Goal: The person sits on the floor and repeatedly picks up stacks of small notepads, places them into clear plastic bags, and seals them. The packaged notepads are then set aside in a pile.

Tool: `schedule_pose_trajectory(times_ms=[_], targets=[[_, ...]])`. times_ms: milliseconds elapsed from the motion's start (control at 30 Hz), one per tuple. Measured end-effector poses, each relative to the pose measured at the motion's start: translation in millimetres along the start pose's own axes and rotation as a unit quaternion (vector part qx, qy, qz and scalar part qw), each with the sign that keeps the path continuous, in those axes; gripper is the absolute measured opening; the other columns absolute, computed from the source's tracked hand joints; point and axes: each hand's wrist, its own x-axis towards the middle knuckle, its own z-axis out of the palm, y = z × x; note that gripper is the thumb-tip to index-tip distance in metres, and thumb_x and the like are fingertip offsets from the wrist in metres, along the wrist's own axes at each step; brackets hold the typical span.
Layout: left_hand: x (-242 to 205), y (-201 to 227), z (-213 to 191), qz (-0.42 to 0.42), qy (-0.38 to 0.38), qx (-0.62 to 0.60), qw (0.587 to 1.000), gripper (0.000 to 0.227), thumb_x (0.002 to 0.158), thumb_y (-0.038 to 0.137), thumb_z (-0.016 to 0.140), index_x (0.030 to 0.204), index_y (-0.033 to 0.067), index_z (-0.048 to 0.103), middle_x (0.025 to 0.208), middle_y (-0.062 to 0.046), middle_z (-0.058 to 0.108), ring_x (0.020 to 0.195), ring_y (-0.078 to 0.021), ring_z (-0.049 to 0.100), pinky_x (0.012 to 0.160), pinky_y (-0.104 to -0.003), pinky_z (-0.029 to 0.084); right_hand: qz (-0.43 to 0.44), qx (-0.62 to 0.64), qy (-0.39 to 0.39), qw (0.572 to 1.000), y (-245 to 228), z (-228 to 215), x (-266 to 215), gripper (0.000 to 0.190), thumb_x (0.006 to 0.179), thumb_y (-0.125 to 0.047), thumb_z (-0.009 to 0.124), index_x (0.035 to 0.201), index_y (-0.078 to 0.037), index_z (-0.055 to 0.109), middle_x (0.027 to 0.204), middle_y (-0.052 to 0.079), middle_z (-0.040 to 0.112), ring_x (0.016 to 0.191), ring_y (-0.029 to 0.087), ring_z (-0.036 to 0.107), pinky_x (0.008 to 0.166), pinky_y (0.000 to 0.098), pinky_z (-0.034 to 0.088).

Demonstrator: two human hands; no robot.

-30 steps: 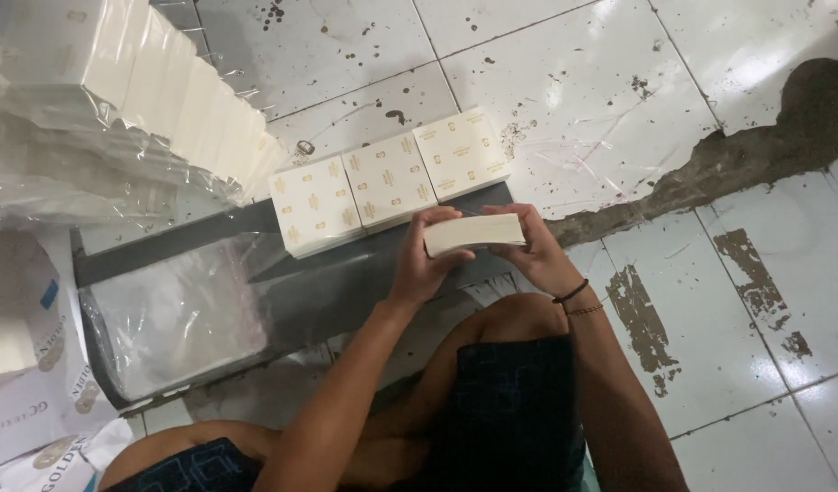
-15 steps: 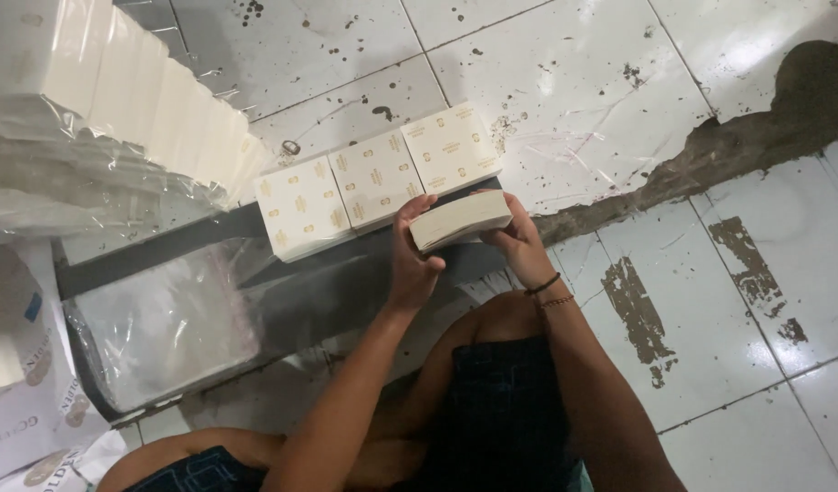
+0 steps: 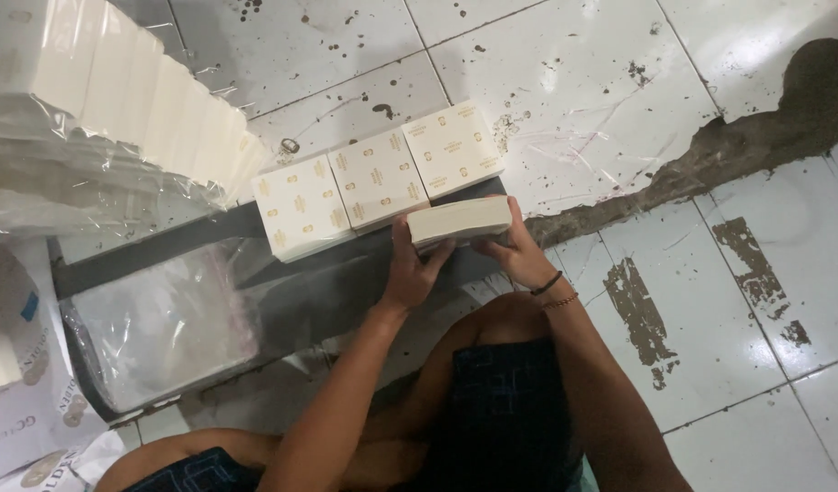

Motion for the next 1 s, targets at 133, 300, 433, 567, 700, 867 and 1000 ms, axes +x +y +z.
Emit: schedule_pose_trajectory(times_ms=[133, 300, 433, 567, 700, 867, 1000], targets=[[0, -1, -6, 0.016, -0.009, 0.007, 1.0, 0.053, 0.099, 0.03, 0.07, 0.136, 0.0107, 0.037, 0.119, -0.005, 0.043, 0.124, -0.0242, 0.051, 0.115, -0.044, 0.036, -0.04, -0.027, -0.035, 0.998, -12, -3, 3, 0.056, 0.085, 0.003, 0.071, 0.132, -0.002, 0.04, 0.13, 0.025, 0.053, 0.128, 0.039, 0.047, 0.101, 0.0588, 0.036], [-9, -29, -4, 0.034, -0.042, 0.022, 0.998, 0.059, 0.095, 0.032, 0.075, 0.134, 0.0112, 0.036, 0.12, -0.005, 0.04, 0.124, -0.029, 0.047, 0.114, -0.044, 0.034, -0.05, -0.081, -0.087, 0.992, -4, -18, 9, 0.051, 0.087, 0.003, 0.072, 0.126, -0.001, 0.04, 0.115, 0.022, 0.058, 0.111, 0.034, 0.055, 0.09, 0.0562, 0.044], [3, 7, -20, 0.017, -0.088, 0.04, 0.995, 0.064, 0.093, 0.029, 0.077, 0.139, 0.0071, 0.038, 0.122, -0.013, 0.042, 0.126, -0.0369, 0.045, 0.112, -0.05, 0.035, -0.048, -0.091, -0.089, 0.991, -6, -19, 15, 0.044, 0.088, 0.004, 0.071, 0.122, 0.0, 0.045, 0.111, 0.021, 0.06, 0.107, 0.028, 0.057, 0.087, 0.0508, 0.048], [10, 2, -37, -0.055, -0.106, 0.013, 0.993, 0.055, 0.092, 0.03, 0.077, 0.134, 0.0095, 0.048, 0.118, -0.013, 0.05, 0.123, -0.0358, 0.052, 0.109, -0.051, 0.04, -0.028, -0.047, -0.094, 0.994, -21, -19, 18, 0.039, 0.089, 0.007, 0.069, 0.123, 0.005, 0.05, 0.109, 0.02, 0.065, 0.112, 0.026, 0.06, 0.093, 0.0505, 0.051], [14, 15, -41, -0.159, -0.129, 0.004, 0.979, 0.074, 0.075, 0.037, 0.09, 0.131, 0.0137, 0.046, 0.121, -0.016, 0.056, 0.126, -0.0396, 0.055, 0.107, -0.051, 0.043, -0.045, -0.133, -0.139, 0.98, -14, -24, 21, 0.047, 0.091, -0.001, 0.069, 0.128, 0.004, 0.041, 0.111, 0.025, 0.06, 0.103, 0.038, 0.062, 0.084, 0.0514, 0.052], [18, 1, -25, -0.166, -0.129, -0.051, 0.976, 0.07, 0.076, 0.043, 0.088, 0.125, 0.0157, 0.046, 0.122, -0.015, 0.059, 0.126, -0.0343, 0.057, 0.103, -0.049, 0.045, -0.085, -0.166, -0.13, 0.974, -37, -16, 18, 0.044, 0.09, 0.0, 0.067, 0.128, 0.003, 0.045, 0.119, 0.026, 0.064, 0.113, 0.04, 0.065, 0.086, 0.0524, 0.055], [11, -13, -25, -0.172, -0.153, -0.068, 0.971, 0.067, 0.079, 0.044, 0.083, 0.127, 0.0177, 0.044, 0.131, -0.015, 0.06, 0.128, -0.0352, 0.058, 0.101, -0.049, 0.046, -0.098, -0.199, -0.13, 0.966, -19, -24, 20, 0.047, 0.09, 0.006, 0.067, 0.129, 0.006, 0.042, 0.113, 0.029, 0.064, 0.107, 0.045, 0.065, 0.083, 0.0549, 0.056]])
